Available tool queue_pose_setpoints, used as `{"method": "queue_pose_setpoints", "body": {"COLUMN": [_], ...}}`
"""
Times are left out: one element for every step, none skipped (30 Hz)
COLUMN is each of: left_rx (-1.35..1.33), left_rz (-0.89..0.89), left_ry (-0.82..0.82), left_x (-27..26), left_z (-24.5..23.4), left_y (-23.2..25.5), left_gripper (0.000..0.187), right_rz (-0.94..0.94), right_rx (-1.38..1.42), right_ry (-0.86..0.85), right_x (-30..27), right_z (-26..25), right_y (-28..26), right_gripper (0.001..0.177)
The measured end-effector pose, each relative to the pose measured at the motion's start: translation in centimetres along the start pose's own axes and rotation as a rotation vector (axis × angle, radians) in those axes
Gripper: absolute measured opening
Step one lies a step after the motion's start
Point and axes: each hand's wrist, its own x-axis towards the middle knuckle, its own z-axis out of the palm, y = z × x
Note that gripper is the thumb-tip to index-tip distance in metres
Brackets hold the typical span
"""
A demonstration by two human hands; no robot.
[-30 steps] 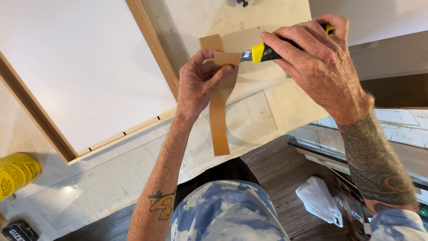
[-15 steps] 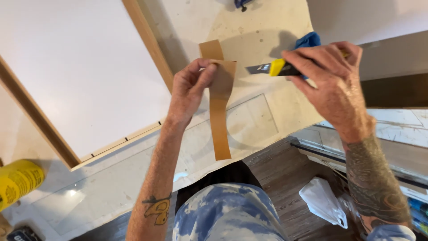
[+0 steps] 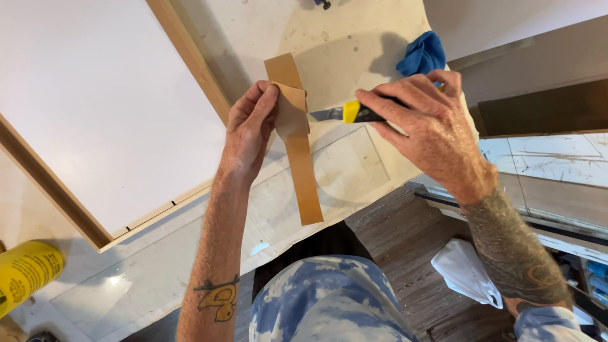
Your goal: Applying gummed paper tape to the back of a picture frame and cutting it to size.
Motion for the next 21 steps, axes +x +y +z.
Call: {"method": "queue_pose_setpoints", "body": {"left_rx": [0.0, 0.051, 0.101, 0.102, 0.17, 0.239, 0.239, 0.275, 0.312, 0.31, 0.303, 0.297, 0.296, 0.292, 0.288, 0.291, 0.303, 0.314, 0.317, 0.312, 0.307], "left_rz": [-0.003, 0.024, 0.051, 0.051, 0.117, 0.178, 0.172, 0.211, 0.25, 0.252, 0.27, 0.289, 0.29, 0.281, 0.272, 0.271, 0.274, 0.277, 0.275, 0.286, 0.297], "left_ry": [-0.002, 0.015, 0.032, 0.035, 0.023, 0.014, 0.018, -0.004, -0.026, -0.026, -0.023, -0.02, -0.02, 0.014, 0.048, 0.058, 0.052, 0.036, 0.036, 0.044, 0.051], "left_x": [0.0, 0.1, 0.1, 0.2, 0.3, 0.2, -0.1, -0.2, -0.3, -0.5, -0.6, -0.7, -0.6, -0.6, -0.6, -0.6, -0.6, -0.3, -0.5, -0.5, -0.5], "left_z": [0.0, 0.0, 0.0, -0.5, -1.1, -1.7, -2.1, -2.4, -2.8, -2.4, -2.1, -1.8, -1.6, -1.6, -1.5, -1.6, -1.6, -1.5, -1.6, -1.4, -1.3], "left_y": [-0.1, -0.1, -0.1, -0.6, -1.1, -1.7, -1.9, -2.0, -2.1, -1.8, -1.4, -1.1, -1.1, -1.1, -1.1, -1.2, -1.2, -1.3, -1.2, -1.3, -1.4], "left_gripper": [0.019, 0.02, 0.02, 0.02, 0.012, 0.009, 0.009, 0.012, 0.016, 0.016, 0.016, 0.016, 0.016, 0.015, 0.014, 0.014, 0.015, 0.015, 0.015, 0.014, 0.015], "right_rz": [0.003, -0.01, -0.023, -0.024, 0.028, 0.081, 0.081, 0.245, 0.408, 0.407, 0.558, 0.71, 0.708, 0.874, 1.037, 1.03, 1.164, 1.306, 1.307, 1.397, 1.476], "right_rx": [0.0, 0.006, 0.011, 0.013, 0.071, 0.132, 0.138, 0.433, 0.729, 0.728, 0.933, 1.139, 1.137, 1.158, 1.166, 1.172, 1.19, 1.2, 1.203, 1.333, 1.456], "right_ry": [-0.002, -0.007, -0.013, -0.012, -0.06, -0.112, -0.116, -0.06, -0.004, -0.004, -0.024, -0.045, -0.045, -0.239, -0.437, -0.445, -0.512, -0.571, -0.571, -0.385, -0.186], "right_x": [-0.1, -0.2, -0.3, -0.6, -0.9, -1.4, -2.5, -3.4, -4.3, -6.0, -7.8, -9.5, -9.5, -9.5, -9.6, -9.7, -9.9, -10.0, -10.4, -11.0, -11.5], "right_z": [0.2, 0.4, 0.6, 0.9, 1.2, 1.5, 3.0, 4.4, 5.8, 8.2, 10.7, 13.2, 12.2, 11.3, 10.4, 10.4, 10.3, 10.1, 11.5, 12.7, 13.9], "right_y": [-0.1, -0.3, -0.4, -0.2, -0.1, 0.0, -0.4, -0.7, -0.9, -2.3, -3.6, -4.9, -7.1, -9.3, -11.6, -12.8, -13.9, -15.0, -15.6, -15.9, -16.3], "right_gripper": [0.038, 0.037, 0.036, 0.036, 0.043, 0.05, 0.05, 0.044, 0.039, 0.039, 0.034, 0.029, 0.029, 0.032, 0.04, 0.04, 0.043, 0.047, 0.047, 0.043, 0.042]}}
